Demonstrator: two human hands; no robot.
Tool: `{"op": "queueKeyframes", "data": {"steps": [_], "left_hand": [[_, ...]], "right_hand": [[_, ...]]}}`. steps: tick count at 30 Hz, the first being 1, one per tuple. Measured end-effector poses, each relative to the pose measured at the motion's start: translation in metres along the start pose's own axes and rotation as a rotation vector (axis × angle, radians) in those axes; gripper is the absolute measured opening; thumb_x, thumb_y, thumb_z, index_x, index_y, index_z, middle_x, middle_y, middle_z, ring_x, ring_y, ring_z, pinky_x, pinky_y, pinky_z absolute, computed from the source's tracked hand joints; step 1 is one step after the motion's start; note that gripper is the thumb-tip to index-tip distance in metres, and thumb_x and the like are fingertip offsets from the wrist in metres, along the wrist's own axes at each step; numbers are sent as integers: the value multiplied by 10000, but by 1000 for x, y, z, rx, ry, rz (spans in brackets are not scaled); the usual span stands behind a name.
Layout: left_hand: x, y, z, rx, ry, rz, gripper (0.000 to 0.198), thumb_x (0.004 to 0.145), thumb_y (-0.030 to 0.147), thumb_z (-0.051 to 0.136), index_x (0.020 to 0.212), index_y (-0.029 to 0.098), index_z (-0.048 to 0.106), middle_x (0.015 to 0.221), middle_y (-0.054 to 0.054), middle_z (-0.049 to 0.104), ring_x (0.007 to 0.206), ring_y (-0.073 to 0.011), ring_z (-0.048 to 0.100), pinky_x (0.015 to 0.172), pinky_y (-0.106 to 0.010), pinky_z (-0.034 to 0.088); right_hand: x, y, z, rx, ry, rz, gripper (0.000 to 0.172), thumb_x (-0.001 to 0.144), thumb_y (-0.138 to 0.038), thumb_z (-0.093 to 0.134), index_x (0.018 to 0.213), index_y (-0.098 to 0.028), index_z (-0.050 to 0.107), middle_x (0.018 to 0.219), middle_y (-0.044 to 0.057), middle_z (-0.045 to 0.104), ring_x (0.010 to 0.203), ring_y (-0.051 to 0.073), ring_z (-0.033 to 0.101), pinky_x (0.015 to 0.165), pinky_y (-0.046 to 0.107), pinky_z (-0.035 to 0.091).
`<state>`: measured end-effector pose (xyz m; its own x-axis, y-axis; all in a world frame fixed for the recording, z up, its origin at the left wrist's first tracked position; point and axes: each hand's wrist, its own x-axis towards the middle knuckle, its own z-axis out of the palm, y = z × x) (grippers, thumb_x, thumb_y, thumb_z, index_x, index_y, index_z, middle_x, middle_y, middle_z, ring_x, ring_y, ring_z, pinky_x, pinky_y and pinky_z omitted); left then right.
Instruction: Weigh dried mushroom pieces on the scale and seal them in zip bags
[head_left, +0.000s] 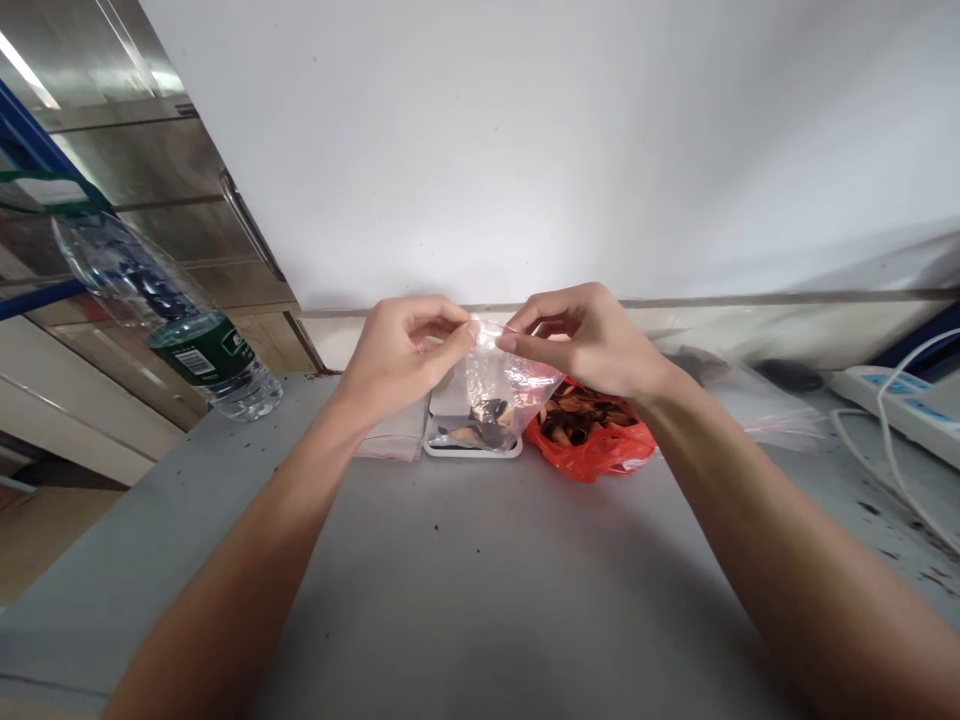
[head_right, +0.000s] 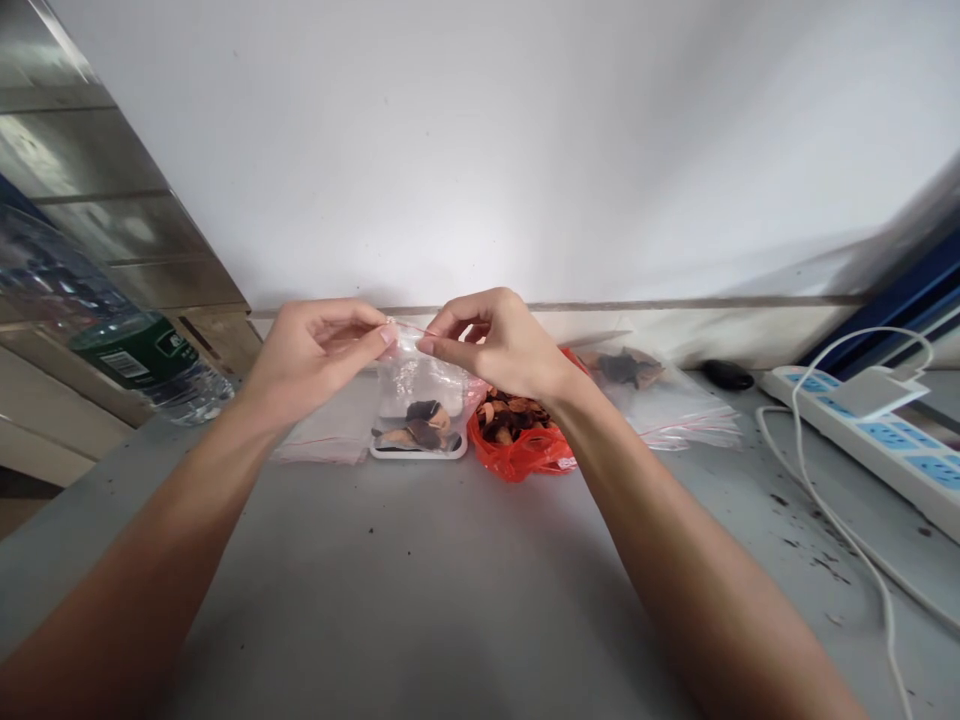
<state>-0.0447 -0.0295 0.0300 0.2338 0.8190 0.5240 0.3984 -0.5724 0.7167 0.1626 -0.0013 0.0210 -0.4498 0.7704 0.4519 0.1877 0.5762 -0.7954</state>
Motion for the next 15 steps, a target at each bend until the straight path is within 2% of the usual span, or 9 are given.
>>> {"op": "queueKeyframes", "data": {"steps": [6, 15], "left_hand": [[1, 1, -4, 108, -56, 37, 172, 879, 317, 684, 808, 176, 753, 841, -53, 789, 823, -203, 740, 797, -305, 596], [3, 6, -11, 234, -37, 62, 171, 881, 330, 640, 763, 207, 651, 846, -23, 768, 795, -170, 717, 779, -276, 577]], "right_hand": [[-1, -4, 0, 10, -45, -10, 292, 785, -421, 848, 691, -163, 748, 642, 17, 668, 633, 132, 555, 604, 312, 406], [0, -1, -2, -27, 22, -56, 192, 841, -315, 767, 721, -165, 760, 696, 19, 697, 643, 119, 559, 611, 304, 413]]}}
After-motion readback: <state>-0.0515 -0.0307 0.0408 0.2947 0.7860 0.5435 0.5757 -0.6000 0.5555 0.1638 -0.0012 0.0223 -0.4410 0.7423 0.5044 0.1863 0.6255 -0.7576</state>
